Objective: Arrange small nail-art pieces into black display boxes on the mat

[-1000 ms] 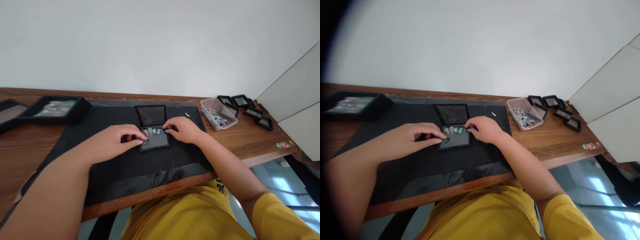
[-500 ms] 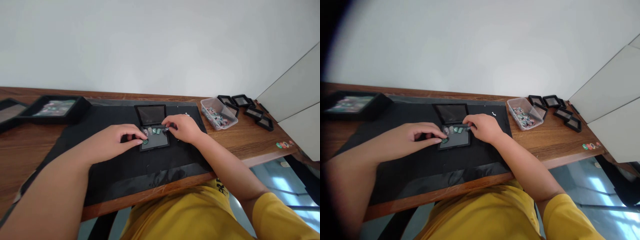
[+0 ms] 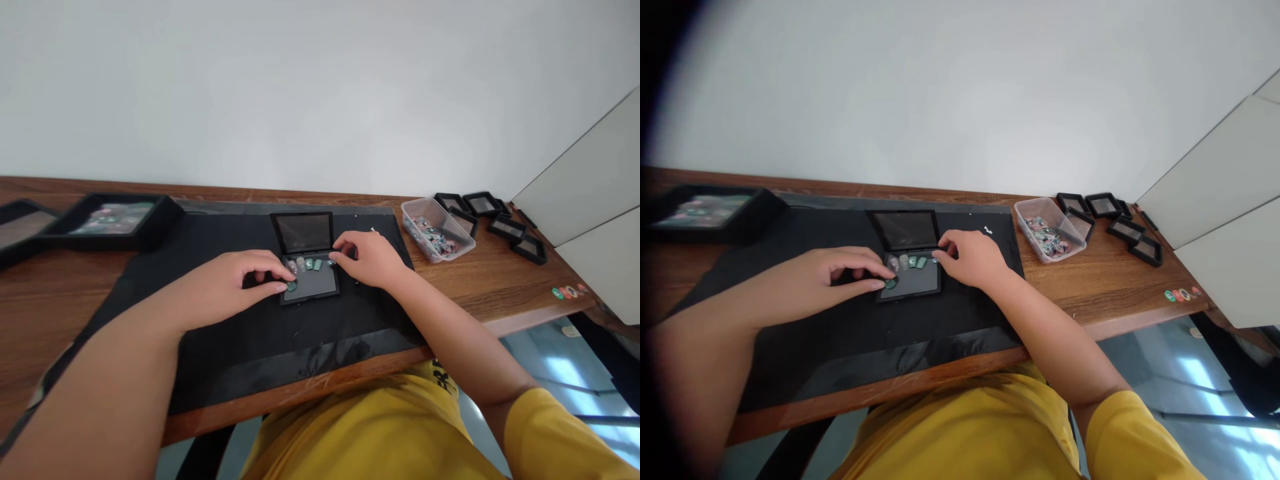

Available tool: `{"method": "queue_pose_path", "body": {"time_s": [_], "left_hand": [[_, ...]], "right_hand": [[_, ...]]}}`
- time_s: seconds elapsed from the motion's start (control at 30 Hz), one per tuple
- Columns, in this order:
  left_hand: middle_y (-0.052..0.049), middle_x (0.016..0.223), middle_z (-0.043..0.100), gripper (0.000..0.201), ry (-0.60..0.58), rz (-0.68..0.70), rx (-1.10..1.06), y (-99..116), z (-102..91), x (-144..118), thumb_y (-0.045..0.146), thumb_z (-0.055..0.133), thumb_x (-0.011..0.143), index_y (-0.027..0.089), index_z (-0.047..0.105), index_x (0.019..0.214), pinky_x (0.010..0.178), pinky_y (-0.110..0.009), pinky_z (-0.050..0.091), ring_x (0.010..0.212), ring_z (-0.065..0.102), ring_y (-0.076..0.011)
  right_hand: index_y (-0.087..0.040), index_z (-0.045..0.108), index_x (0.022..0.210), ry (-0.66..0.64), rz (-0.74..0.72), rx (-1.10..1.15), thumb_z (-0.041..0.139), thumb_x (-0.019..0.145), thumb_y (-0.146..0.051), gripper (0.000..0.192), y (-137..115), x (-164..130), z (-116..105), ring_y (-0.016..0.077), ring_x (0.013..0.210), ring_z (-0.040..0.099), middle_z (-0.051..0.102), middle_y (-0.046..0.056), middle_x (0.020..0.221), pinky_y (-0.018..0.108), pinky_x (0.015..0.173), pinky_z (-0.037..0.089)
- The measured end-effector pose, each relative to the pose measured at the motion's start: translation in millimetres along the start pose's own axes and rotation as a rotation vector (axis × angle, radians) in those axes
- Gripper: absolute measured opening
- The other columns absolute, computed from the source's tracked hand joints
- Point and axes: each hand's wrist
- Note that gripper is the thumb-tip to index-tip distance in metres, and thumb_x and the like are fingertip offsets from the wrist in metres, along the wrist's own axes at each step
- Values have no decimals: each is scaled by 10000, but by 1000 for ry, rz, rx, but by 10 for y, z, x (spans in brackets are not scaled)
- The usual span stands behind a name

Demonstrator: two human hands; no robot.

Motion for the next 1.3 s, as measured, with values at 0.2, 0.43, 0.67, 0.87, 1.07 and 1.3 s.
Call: {"method": "queue_pose_path", "body": {"time_s": [0.2,0.43,0.67,0.87,1.07,1.3], "left_hand": [[-52,980,781,526,6,-21,45,4,14,3,737,660,764,303,844,999,748,-365,519,799,635,-253],[-45,922,783,542,60,-33,34,-39,84,12,785,729,693,336,840,974,736,-351,547,817,663,-274],[-18,736,689,594,46,-92,78,-4,70,13,815,717,680,317,840,980,620,-327,496,657,597,-233],[-9,693,653,607,41,-103,71,3,69,-1,833,697,682,327,838,987,600,-335,464,624,566,-230],[-7,686,641,603,20,-132,58,9,65,-2,822,679,695,325,834,998,602,-340,446,618,548,-227],[9,693,599,660,7,-162,29,71,58,-1,821,647,699,274,830,1019,622,-319,405,631,506,-198]], "right_hand": [[-188,757,1099,0,-29,-69,802,937,-298,201,-119,-58,18,206,886,699,811,49,986,317,789,423],[-217,734,1177,-4,-101,-166,767,946,-171,238,-170,-99,51,264,1022,692,812,53,1041,372,887,419],[-217,730,1206,-56,-128,-198,661,964,-89,282,-195,-103,40,279,1081,686,809,70,1142,388,891,426],[-224,731,1195,-92,-182,-191,576,968,-45,328,-184,-81,43,262,1074,680,807,54,1126,375,883,416],[-224,741,1209,-91,-205,-213,544,974,-41,357,-164,-72,32,262,1068,671,811,56,1110,373,869,398],[-232,782,1152,-81,-243,-198,538,1001,-53,338,-100,-1,57,252,1068,676,820,47,1143,364,865,391]]}}
Point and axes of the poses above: each hand's wrist, its own x-axis towards the middle knuckle, its own z-axis out of the palm, y = z × x
